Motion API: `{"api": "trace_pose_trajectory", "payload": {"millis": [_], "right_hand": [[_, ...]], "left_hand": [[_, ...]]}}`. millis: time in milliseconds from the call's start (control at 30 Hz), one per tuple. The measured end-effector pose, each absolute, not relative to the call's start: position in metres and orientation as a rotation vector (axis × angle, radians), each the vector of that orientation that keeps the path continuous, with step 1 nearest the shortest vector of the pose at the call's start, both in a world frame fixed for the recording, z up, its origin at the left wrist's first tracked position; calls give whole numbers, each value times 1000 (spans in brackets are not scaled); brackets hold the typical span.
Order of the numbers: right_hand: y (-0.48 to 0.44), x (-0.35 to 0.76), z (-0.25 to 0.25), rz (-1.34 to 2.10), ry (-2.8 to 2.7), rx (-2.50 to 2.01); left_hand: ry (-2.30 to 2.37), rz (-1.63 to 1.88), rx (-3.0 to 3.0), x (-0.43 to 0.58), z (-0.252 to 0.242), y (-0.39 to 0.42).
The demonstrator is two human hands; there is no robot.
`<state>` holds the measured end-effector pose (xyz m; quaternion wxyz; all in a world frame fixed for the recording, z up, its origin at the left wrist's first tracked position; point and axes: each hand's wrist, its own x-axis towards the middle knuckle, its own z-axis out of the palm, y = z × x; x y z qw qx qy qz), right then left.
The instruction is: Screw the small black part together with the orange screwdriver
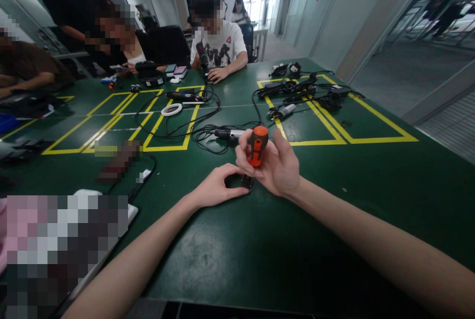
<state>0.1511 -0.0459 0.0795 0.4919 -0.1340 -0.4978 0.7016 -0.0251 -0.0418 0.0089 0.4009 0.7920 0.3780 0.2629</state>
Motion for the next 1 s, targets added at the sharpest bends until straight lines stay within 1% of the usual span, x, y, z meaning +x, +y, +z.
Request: {"api": "trace_pose_trajectory", "payload": {"millis": [200,400,733,1000], "right_hand": [[-45,151,79,1693,-1301,-334],[-45,150,78,1722,-1219,-314],[-46,151,80,1708,-1237,-303],[-45,151,80,1711,-1227,-313]], "left_hand": [[919,684,2005,-24,9,-42],[940,691,2019,-24,10,-42],[930,675,1971,-24,11,-42],[959,733,1896,-25,10,-40]]}}
